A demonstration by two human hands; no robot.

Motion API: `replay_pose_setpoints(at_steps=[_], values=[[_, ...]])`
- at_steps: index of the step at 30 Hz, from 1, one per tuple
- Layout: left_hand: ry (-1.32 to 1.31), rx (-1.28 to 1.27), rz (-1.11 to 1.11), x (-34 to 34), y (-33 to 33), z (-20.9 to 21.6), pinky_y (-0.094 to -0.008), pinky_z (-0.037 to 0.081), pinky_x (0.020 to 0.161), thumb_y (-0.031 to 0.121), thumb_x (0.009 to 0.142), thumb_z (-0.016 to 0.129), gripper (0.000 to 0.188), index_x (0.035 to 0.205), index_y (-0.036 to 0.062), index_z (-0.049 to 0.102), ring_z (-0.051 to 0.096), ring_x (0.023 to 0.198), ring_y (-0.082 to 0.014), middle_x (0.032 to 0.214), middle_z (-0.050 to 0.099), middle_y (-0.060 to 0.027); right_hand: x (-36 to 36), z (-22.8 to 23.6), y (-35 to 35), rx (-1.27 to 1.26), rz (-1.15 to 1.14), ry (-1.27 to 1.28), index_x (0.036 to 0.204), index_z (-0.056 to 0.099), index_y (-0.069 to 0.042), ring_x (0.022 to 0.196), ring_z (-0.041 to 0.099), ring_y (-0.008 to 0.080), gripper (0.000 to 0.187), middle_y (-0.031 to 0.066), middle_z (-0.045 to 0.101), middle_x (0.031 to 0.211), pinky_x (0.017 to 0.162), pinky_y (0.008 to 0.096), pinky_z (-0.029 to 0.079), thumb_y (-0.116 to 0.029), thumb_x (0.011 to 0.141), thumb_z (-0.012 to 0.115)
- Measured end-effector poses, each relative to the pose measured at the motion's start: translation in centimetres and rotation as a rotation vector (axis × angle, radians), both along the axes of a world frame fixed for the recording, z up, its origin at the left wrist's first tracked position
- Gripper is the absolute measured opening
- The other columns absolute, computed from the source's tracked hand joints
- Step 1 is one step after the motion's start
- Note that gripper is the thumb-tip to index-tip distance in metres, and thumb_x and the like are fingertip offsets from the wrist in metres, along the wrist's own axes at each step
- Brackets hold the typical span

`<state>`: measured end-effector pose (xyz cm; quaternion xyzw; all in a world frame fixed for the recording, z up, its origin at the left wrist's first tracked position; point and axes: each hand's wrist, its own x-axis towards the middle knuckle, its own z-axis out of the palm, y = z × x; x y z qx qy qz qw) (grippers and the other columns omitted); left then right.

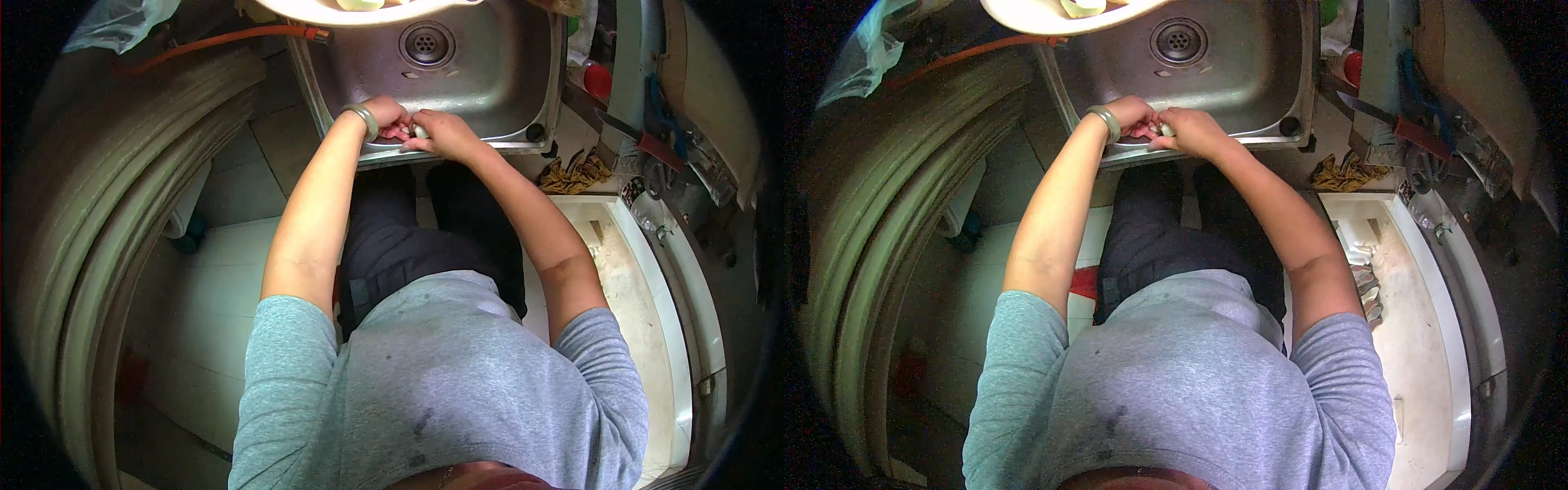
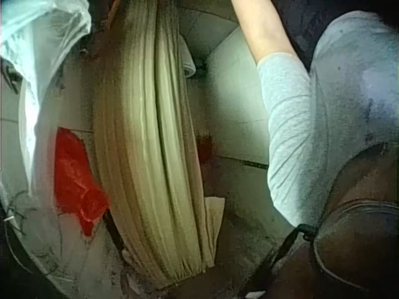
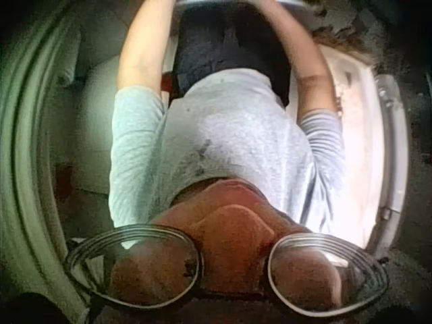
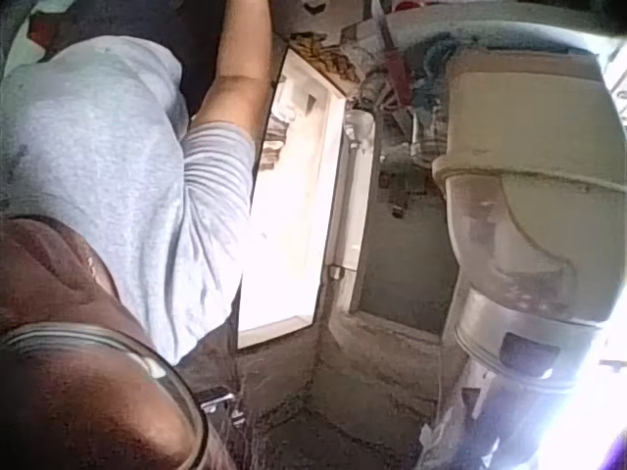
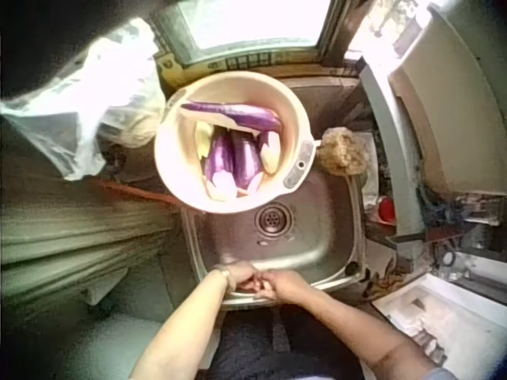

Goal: Cleaning and peeling eggplant and other vegetables in a sink.

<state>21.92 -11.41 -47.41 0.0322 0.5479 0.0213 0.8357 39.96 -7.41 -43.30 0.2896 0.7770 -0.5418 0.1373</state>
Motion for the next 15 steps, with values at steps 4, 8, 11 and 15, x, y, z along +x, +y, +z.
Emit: replay_pose_setpoints(at_steps=[4,8,11,15], values=[[0.002,0.032,0.131,0.1,0.4,0.6,-0.02,0.047,0.052,0.01,0.088,0.049,0.017,0.092,0.0012,0.062,0.061,0.064,-0.0097,0.075,0.062,-0.0035,0.1,-2.2,0.6,-0.236,-0.209,-0.041,0.099,0.06,-0.007,0.075,0.06,0.0184,0.034,0.0143,0.064,0.085,0.07,0.0333,0.047,-0.033,0.078,0.068],[-0.018,0.1,0.508,1.2,1.0,1.7,-0.0218,0.052,0.063,0.013,0.09,0.049,0.024,0.109,0.0005,0.058,0.062,0.075,-0.0109,0.089,0.063,-0.0058,1.0,-4.4,2.4,-0.421,-0.67,-0.095,0.097,0.06,-0.004,0.075,0.055,0.0114,0.03,0.0055,0.063,0.086,0.068,0.0255,0.045,-0.027,0.08,0.068],[0.095,0.24,0.59,3.5,2.2,2.1,-0.0231,0.051,0.076,0.013,0.09,0.048,0.034,0.122,-0.0009,0.047,0.06,0.091,-0.0133,0.104,0.062,-0.0087,1.6,-6.5,3.1,-0.815,-0.952,0.082,0.096,0.06,-0.005,0.072,0.058,0.0128,0.026,0.0042,0.064,0.088,0.063,0.0255,0.047,-0.028,0.084,0.061],[0.351,0.499,0.438,4.5,3.0,3.0,-0.0261,0.049,0.079,0.01,0.088,0.048,0.034,0.12,-0.002,0.047,0.059,0.092,-0.015,0.107,0.062,-0.0102,2.2,-5.7,5.4,-1.155,-1.109,0.116,0.099,0.06,-0.006,0.067,0.059,0.0115,0.024,0.0051,0.064,0.09,0.056,0.0223,0.048,-0.027,0.088,0.056]])
